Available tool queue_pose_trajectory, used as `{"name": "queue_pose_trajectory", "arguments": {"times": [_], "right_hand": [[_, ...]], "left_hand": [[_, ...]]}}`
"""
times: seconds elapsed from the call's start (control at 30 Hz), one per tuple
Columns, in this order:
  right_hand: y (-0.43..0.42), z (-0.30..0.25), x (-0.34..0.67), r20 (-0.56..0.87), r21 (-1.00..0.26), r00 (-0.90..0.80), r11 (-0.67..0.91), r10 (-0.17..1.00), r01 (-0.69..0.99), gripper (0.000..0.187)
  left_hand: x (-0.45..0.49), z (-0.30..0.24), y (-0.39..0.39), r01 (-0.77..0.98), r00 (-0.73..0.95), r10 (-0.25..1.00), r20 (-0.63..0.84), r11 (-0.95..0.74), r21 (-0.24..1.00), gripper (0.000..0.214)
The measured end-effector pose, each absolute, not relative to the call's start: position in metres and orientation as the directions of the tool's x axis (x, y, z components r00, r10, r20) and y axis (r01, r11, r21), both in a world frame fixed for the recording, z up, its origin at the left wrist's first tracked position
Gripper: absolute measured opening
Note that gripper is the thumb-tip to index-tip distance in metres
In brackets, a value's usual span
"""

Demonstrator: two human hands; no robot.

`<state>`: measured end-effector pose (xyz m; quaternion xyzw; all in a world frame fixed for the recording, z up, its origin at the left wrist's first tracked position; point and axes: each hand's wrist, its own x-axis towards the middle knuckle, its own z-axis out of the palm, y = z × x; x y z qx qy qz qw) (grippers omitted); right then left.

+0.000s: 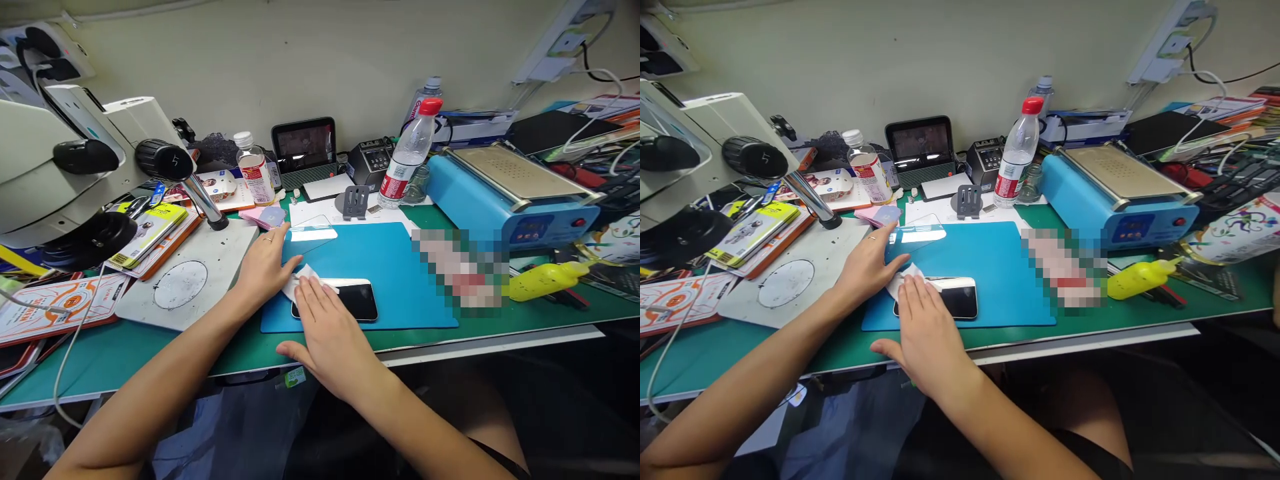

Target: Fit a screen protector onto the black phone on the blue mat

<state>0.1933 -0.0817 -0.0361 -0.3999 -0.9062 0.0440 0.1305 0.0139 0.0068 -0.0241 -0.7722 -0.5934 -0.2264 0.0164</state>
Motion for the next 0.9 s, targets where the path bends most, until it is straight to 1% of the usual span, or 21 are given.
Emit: {"name": "queue_pose_trajectory", "arguments": {"times": [0.1,0.2,0.27,0.33,0.47,0.57,0.67,0.77,0.83,0.9], "right_hand": [[-0.088,-0.037,0.197,0.208,-0.194,-0.692,0.722,0.691,0.664,0.091],[-0.098,-0.034,0.214,0.213,-0.184,-0.726,0.757,0.653,0.627,0.08],[-0.103,-0.031,0.227,0.217,-0.164,-0.732,0.763,0.646,0.625,0.073],[-0.104,-0.029,0.237,0.224,-0.144,-0.72,0.753,0.657,0.642,0.07],[-0.093,-0.028,0.234,0.229,-0.114,-0.654,0.687,0.722,0.718,0.074],[-0.081,-0.029,0.212,0.2,-0.12,-0.629,0.655,0.752,0.746,0.081],[-0.076,-0.029,0.188,0.17,-0.164,-0.64,0.662,0.749,0.731,0.087],[-0.081,-0.029,0.181,0.155,-0.205,-0.682,0.699,0.715,0.685,0.084],[-0.087,-0.029,0.187,0.144,-0.204,-0.689,0.702,0.711,0.682,0.083],[-0.092,-0.031,0.197,0.147,-0.17,-0.658,0.674,0.739,0.719,0.084]], "left_hand": [[0.012,-0.023,0.007,0.929,0.189,0.907,0.376,-0.289,0.23,0.063],[0.012,-0.022,0.006,0.929,0.192,0.913,0.359,-0.287,0.234,0.063],[0.013,-0.022,0.005,0.927,0.193,0.916,0.353,-0.288,0.24,0.064],[0.013,-0.022,0.006,0.926,0.197,0.916,0.349,-0.291,0.242,0.065],[0.013,-0.022,0.007,0.922,0.207,0.915,0.346,-0.301,0.244,0.066],[0.013,-0.022,0.007,0.921,0.208,0.917,0.34,-0.301,0.247,0.066],[0.012,-0.022,0.007,0.923,0.199,0.919,0.341,-0.292,0.249,0.066],[0.011,-0.023,0.006,0.922,0.188,0.915,0.358,-0.29,0.256,0.065],[0.012,-0.023,0.006,0.921,0.191,0.914,0.357,-0.293,0.257,0.066],[0.013,-0.023,0.006,0.92,0.196,0.915,0.353,-0.296,0.256,0.067]]}}
